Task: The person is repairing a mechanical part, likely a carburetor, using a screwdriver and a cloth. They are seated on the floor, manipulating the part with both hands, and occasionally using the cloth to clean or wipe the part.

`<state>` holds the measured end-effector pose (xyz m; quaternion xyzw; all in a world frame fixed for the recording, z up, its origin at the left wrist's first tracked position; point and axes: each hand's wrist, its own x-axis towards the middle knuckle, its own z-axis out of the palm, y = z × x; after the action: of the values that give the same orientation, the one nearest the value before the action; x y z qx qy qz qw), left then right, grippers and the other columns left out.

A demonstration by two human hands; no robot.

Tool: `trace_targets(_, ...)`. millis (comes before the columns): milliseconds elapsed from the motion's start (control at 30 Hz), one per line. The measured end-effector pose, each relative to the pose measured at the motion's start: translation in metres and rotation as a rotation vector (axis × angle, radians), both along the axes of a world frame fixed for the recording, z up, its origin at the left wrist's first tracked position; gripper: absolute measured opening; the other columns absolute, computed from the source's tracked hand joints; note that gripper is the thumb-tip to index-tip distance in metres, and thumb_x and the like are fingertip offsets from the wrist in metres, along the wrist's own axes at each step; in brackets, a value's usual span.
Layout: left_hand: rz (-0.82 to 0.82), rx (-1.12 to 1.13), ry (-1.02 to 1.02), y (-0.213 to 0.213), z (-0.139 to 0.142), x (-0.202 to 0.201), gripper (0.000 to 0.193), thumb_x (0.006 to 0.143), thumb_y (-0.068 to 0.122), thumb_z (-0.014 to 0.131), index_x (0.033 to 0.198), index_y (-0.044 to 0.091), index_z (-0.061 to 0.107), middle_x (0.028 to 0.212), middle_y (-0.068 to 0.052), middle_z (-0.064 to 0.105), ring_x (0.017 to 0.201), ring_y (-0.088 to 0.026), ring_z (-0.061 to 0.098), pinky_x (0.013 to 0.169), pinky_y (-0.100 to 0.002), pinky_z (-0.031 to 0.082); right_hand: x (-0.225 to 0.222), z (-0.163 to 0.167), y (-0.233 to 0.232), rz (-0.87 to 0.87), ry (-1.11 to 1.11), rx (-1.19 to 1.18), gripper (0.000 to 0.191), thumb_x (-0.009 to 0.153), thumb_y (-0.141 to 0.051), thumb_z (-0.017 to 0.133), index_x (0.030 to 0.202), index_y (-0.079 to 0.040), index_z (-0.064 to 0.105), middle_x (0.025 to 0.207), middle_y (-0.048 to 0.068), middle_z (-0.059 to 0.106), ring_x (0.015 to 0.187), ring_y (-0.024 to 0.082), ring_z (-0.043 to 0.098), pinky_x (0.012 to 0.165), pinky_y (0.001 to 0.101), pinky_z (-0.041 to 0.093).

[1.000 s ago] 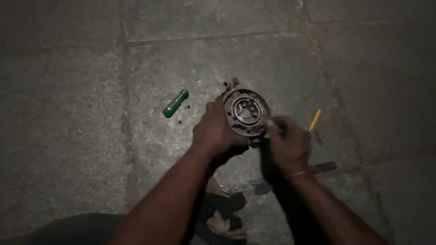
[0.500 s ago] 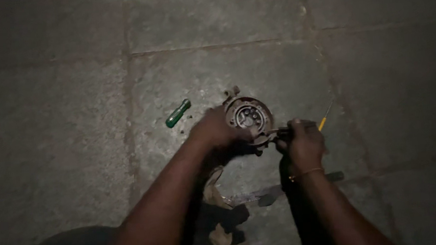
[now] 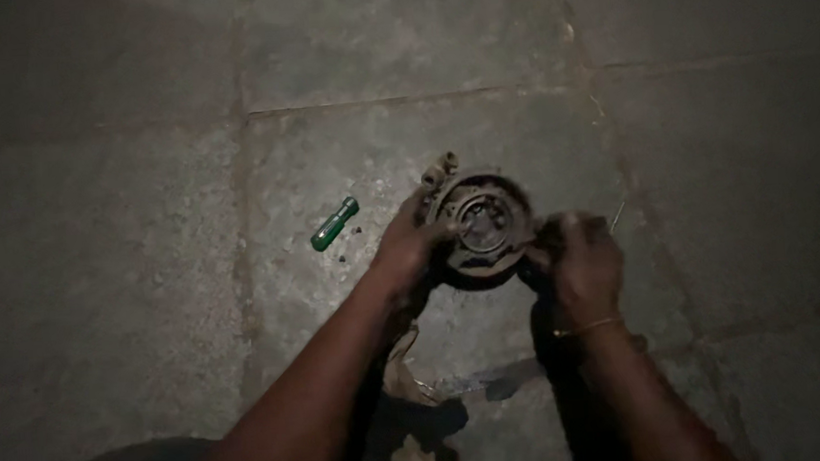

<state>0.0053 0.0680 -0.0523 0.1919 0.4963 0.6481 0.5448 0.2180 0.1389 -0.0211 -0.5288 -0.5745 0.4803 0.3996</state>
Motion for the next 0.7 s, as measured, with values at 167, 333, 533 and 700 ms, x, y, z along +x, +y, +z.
trace_targets(167, -0.039, 0.056, -0.322, -0.004, 0.035, -0.001, 0.068, 0.084, 0.034, 0.072, 0.143, 0.014, 0.048, 0.122, -0.008, 0.066, 0.106, -0.022, 0.066, 0.086, -0.036, 0.057, -0.010, 0.034, 0.001, 0.048, 0.114, 0.085, 0.030, 0.107, -0.025, 0.055, 0.114, 0.004, 0.062, 0.108, 0.015, 0.071, 0.096, 0.026, 0.072, 0.086, 0.0425, 0.064)
trace_targets(333, 0.125, -0.089, -0.156, -0.012, 0.051, 0.006, 0.054, 0.094, 0.046, 0.070, 0.125, 0.002, 0.068, 0.103, -0.012, 0.070, 0.089, -0.022, 0.064, 0.075, -0.034, 0.054, -0.014, 0.041, -0.005, 0.183, 0.181, 0.118, 0.030, 0.105, -0.026, 0.057, 0.112, 0.003, 0.062, 0.110, 0.014, 0.073, 0.102, 0.022, 0.074, 0.095, 0.0391, 0.062)
trace_targets(533, 0.244, -0.113, -0.143, -0.012, 0.043, 0.014, 0.043, 0.091, 0.042, 0.069, 0.115, 0.006, 0.070, 0.099, -0.004, 0.073, 0.087, -0.015, 0.069, 0.078, -0.030, 0.056, -0.017, 0.027, 0.002, 0.152, 0.130, 0.087, 0.031, 0.106, -0.027, 0.057, 0.111, 0.002, 0.065, 0.105, 0.012, 0.074, 0.092, 0.020, 0.071, 0.086, 0.0361, 0.060)
trace_targets(700, 0.259, 0.028, -0.063, -0.008, 0.031, 0.023, 0.040, 0.091, 0.034, 0.072, 0.115, 0.002, 0.067, 0.098, -0.006, 0.071, 0.087, -0.015, 0.065, 0.078, -0.030, 0.055, -0.015, 0.032, 0.002, 0.116, -0.362, 0.185, 0.028, 0.101, -0.023, 0.063, 0.110, 0.002, 0.072, 0.100, 0.014, 0.073, 0.086, 0.023, 0.070, 0.079, 0.0370, 0.056)
